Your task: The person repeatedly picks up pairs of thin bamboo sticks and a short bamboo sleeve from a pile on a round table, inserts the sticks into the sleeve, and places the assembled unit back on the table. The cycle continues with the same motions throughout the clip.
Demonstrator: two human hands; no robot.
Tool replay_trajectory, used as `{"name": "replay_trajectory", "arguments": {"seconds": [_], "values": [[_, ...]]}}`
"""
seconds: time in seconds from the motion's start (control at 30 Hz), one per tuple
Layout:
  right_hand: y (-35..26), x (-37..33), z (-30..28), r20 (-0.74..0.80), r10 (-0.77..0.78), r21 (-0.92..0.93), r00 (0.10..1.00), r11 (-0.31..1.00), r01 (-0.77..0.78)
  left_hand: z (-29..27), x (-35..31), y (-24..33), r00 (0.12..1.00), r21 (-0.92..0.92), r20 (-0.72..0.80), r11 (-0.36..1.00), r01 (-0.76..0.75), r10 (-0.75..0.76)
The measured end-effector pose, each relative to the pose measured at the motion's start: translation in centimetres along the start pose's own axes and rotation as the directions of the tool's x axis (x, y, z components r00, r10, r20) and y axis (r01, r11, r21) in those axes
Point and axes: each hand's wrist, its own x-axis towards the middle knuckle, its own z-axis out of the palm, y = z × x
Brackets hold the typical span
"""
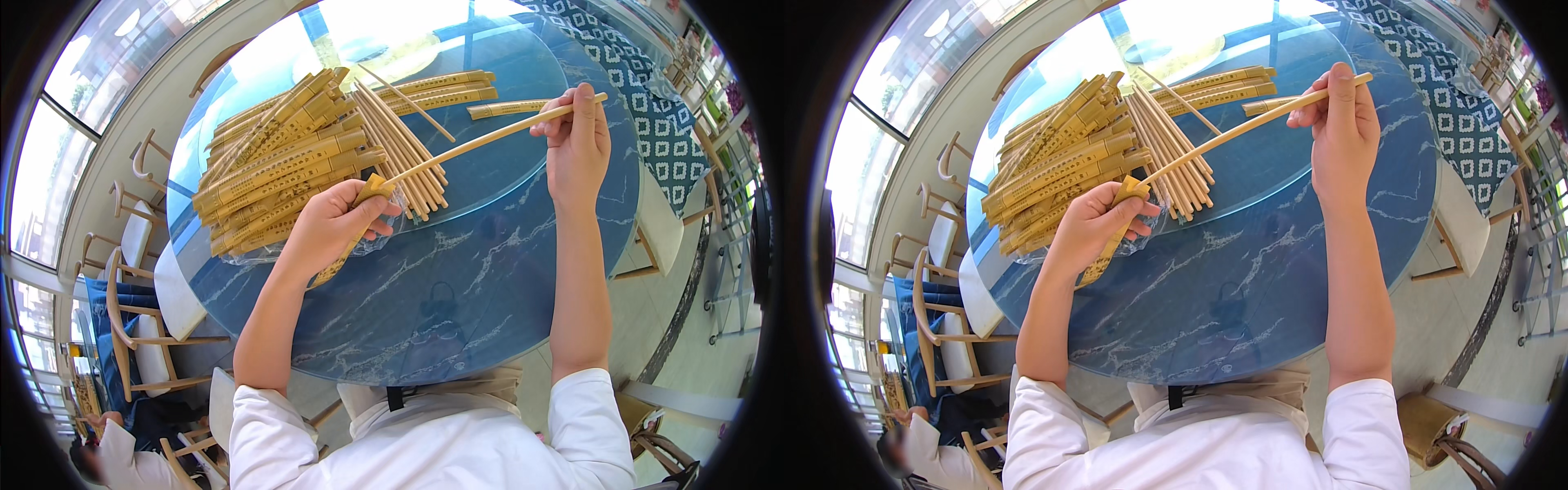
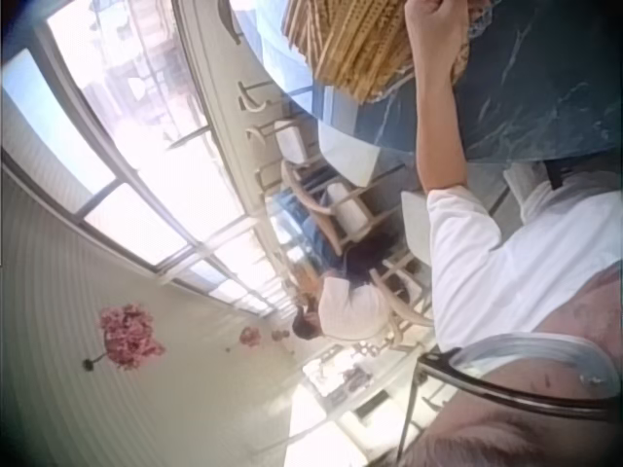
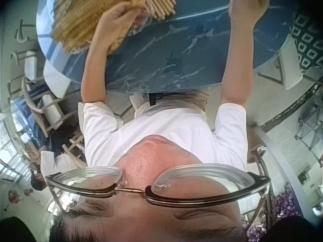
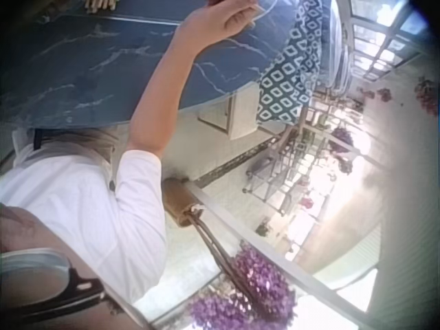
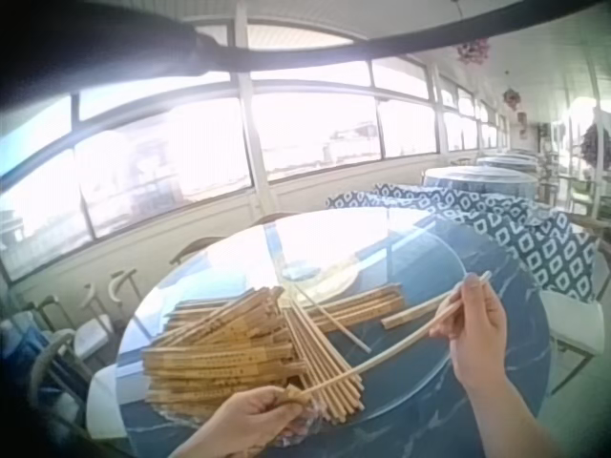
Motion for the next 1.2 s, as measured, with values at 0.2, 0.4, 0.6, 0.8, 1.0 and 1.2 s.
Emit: {"name": "replay_trajectory", "arguments": {"seconds": [0.2,0.4,0.6,0.8,1.0,1.2], "values": [[0.0,-0.1,0.1,-0.039,-0.012,-0.050,0.999,0.999,0.010,0.1,0.1,0.1,1.000,0.042,-0.016,0.999,0.008,-0.007],[-0.2,0.2,0.0,-0.054,-0.057,-0.060,0.997,0.997,0.054,-0.1,-0.1,0.2,0.999,0.060,-0.040,0.998,-0.001,0.004],[-0.7,0.3,-0.2,-0.029,-0.031,0.010,0.999,0.999,0.031,-0.1,0.3,-0.2,1.000,0.033,-0.016,0.999,0.004,-0.004],[-0.5,0.1,0.1,-0.063,-0.036,-0.067,0.997,0.997,0.032,0.1,0.1,-0.1,1.000,0.021,-0.010,1.000,-0.014,0.014],[-0.8,0.3,-0.2,-0.048,-0.064,-0.033,0.997,0.998,0.062,0.0,0.2,-0.2,1.000,0.030,-0.026,1.000,0.008,-0.007],[-0.6,0.0,0.2,-0.022,-0.030,-0.035,0.999,0.999,0.029,0.1,0.2,-0.2,1.000,0.026,0.001,0.999,-0.019,0.019]]}}
